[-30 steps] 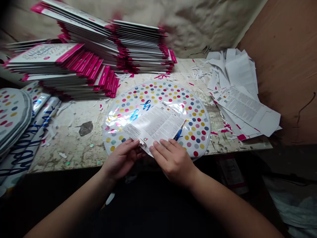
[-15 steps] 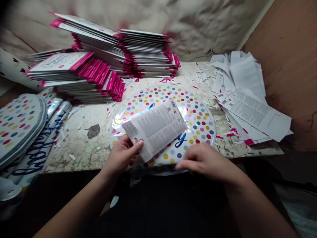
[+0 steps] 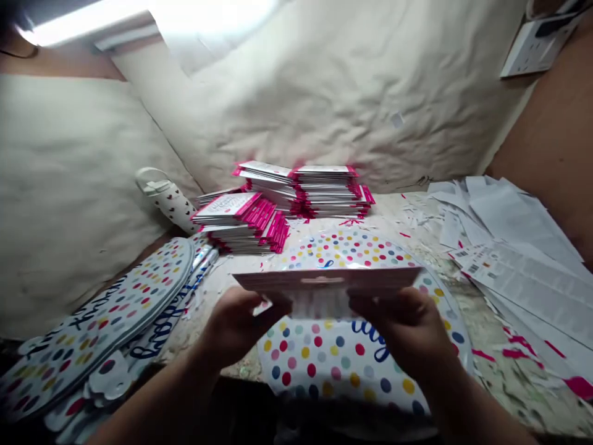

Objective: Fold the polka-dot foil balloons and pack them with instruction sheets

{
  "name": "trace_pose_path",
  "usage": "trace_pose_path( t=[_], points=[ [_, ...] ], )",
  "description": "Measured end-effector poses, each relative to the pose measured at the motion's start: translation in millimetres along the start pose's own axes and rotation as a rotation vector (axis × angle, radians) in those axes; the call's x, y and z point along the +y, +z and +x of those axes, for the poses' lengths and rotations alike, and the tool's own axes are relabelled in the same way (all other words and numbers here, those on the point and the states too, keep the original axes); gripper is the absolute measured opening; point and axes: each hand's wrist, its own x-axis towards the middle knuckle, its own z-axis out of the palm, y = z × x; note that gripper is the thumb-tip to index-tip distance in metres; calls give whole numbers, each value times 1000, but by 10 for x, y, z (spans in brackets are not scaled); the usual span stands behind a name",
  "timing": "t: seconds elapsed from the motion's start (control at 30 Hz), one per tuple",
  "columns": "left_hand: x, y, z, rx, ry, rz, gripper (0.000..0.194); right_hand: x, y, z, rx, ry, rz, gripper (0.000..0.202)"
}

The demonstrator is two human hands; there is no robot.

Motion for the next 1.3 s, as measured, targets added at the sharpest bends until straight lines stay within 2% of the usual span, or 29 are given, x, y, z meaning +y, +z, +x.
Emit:
trace_pose_path(
  t=[0.07,0.13,0.17,0.23,0.3,0.33,0.4,0.47,0.5,0.53,0.6,0.67,0.73,0.77,0.83,0.9,0.97,1.03,1.07,1.1,1.17,1.23,1.3],
  points=[
    [-188,-281,-18,117,56,202,23,119,49,47,-76,-64,-7,31],
    [-449,-665,32,376,80,468,29,261,-15,59,-53,-102,-118,40],
    [-611,-875,89,443,46,611,33,338,-73,47,-22,-100,-205,38],
    [-988,-1261,264,393,-3,824,37,489,-193,-16,-8,-102,-401,30],
    [-1379,-1533,495,231,-93,994,39,614,-277,-122,-79,-154,-562,24],
    [-1551,-1612,619,162,-154,1058,41,663,-302,-187,-132,-199,-616,22],
    [-1798,-1652,857,94,-213,1085,44,734,-343,-334,-241,-310,-700,20],
    [-1880,-1542,1030,90,-240,1076,48,784,-412,-501,-328,-439,-811,23],
    [-1859,-1428,1071,109,-246,1078,51,807,-468,-592,-373,-503,-885,28],
    [-1800,-1274,1071,121,-240,1076,54,833,-539,-685,-430,-558,-967,35],
    [-1598,-855,929,105,-194,1055,56,898,-714,-869,-535,-623,-1131,49],
    [-1350,-339,629,-126,-120,964,50,985,-895,-1020,-564,-646,-1248,54],
    [-1158,171,295,-369,-111,873,55,1075,-1032,-1110,-494,-643,-1298,57],
    [-1111,388,169,-485,-127,837,64,1110,-1073,-1128,-466,-645,-1297,58],
    [-1132,695,81,-610,-157,804,70,1143,-1085,-1124,-480,-668,-1262,55],
    [-1259,825,213,-643,-136,800,68,1124,-1016,-1092,-552,-723,-1198,49],
    [-1371,835,455,-642,-97,795,62,1071,-895,-1061,-577,-754,-1126,43],
    [-1349,805,635,-617,-81,797,58,1008,-764,-1034,-552,-716,-1038,38],
    [-1270,792,658,-589,-58,782,55,976,-706,-1019,-523,-669,-983,35],
    [-1148,784,626,-576,-18,738,52,946,-656,-1001,-487,-598,-923,33],
    [-830,779,417,-599,107,546,42,888,-589,-951,-414,-380,-788,25],
    [-526,783,112,-797,179,299,36,842,-560,-886,-367,-113,-657,16],
    [-359,795,-145,-860,149,219,26,810,-560,-817,-363,105,-559,9]
  ],
)
